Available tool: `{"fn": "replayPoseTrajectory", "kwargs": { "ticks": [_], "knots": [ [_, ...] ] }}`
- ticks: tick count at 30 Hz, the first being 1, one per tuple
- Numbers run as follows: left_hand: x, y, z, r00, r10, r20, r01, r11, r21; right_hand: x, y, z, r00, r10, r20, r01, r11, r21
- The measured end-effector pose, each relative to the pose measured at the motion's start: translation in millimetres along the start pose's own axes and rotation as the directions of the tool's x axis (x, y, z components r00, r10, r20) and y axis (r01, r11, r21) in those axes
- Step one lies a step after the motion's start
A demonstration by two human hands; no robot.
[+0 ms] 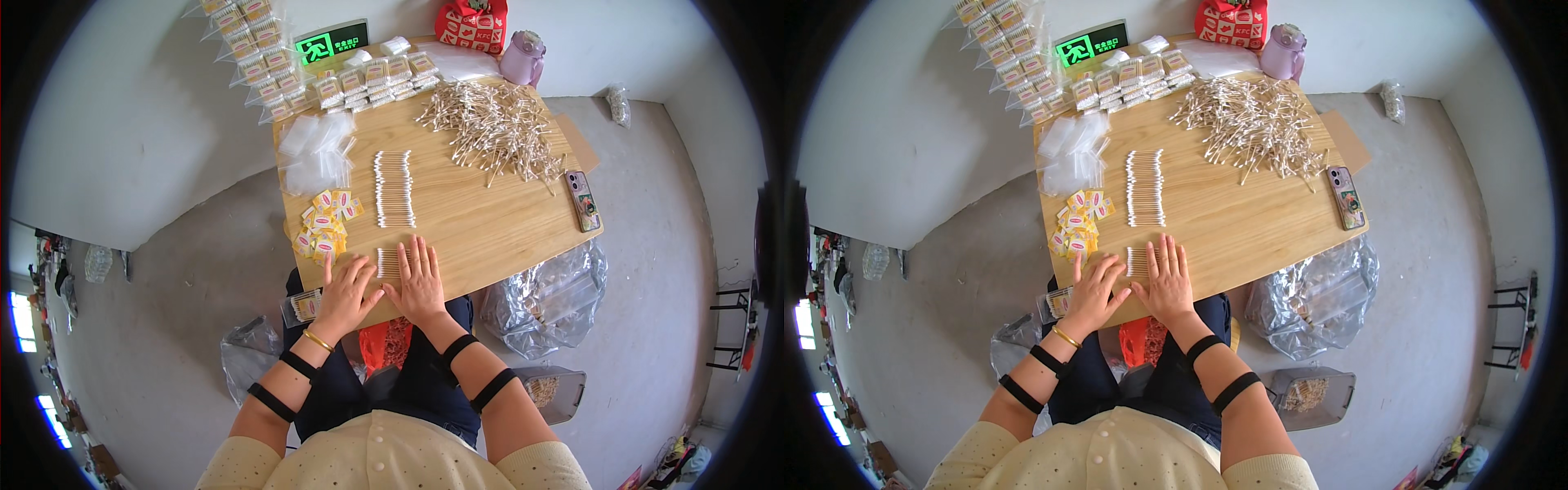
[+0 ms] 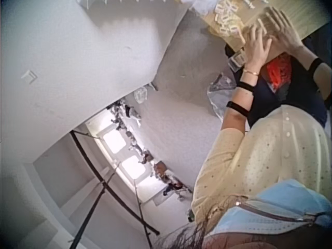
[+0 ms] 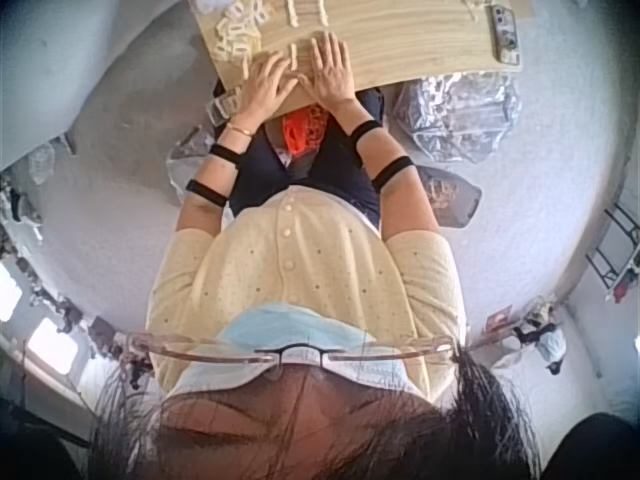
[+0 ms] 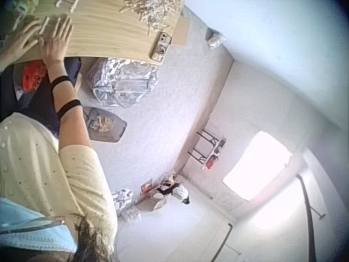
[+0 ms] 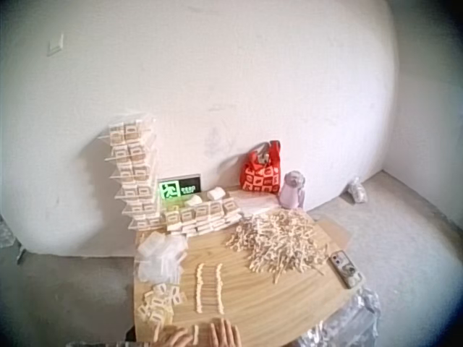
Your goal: The person arranges cotton swabs into neat rows on a wooden table and then places them into small plastic bags. They repeatedly pick up swabs, align them, and insert them into packaging, stacking the finished bags to the side.
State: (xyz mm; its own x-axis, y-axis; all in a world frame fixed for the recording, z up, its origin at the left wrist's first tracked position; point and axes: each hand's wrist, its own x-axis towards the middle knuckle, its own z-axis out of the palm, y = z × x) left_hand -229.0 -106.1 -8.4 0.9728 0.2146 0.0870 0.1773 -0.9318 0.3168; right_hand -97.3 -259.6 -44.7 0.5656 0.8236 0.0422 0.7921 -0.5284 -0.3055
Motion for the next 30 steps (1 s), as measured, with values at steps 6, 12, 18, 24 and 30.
{"fn": "replayPoseTrajectory", "kwargs": {
  "ticks": [6, 12, 18, 24, 30],
  "knots": [
    [-2.3, 1.9, -0.3, 1.0, 0.015, -0.001, -0.015, 1.0, 0.024, -0.1, 0.2, 0.8, 1.0, 0.004, 0.001, -0.004, 1.0, 0.001],
    [-3.7, 1.4, -0.7, 1.0, 0.014, 0.02, -0.015, 0.999, 0.034, 0.7, -0.5, -0.5, 1.0, 0.014, 0.022, -0.014, 1.0, -0.01],
    [-8.9, -0.8, -1.4, 0.998, 0.044, 0.052, -0.048, 0.995, 0.084, 0.2, -0.6, 0.0, 1.0, -0.002, -0.024, 0.003, 1.0, 0.018],
    [-12.1, 0.4, -2.8, 0.997, 0.03, 0.075, -0.036, 0.997, 0.075, 0.1, -0.1, 1.3, 0.999, -0.014, -0.043, 0.015, 1.0, 0.011],
    [-14.4, 1.3, -2.9, 0.998, 0.01, 0.064, -0.014, 0.998, 0.055, 0.5, -0.7, 0.8, 1.0, -0.001, 0.002, 0.001, 1.0, -0.014]
  ]
}}
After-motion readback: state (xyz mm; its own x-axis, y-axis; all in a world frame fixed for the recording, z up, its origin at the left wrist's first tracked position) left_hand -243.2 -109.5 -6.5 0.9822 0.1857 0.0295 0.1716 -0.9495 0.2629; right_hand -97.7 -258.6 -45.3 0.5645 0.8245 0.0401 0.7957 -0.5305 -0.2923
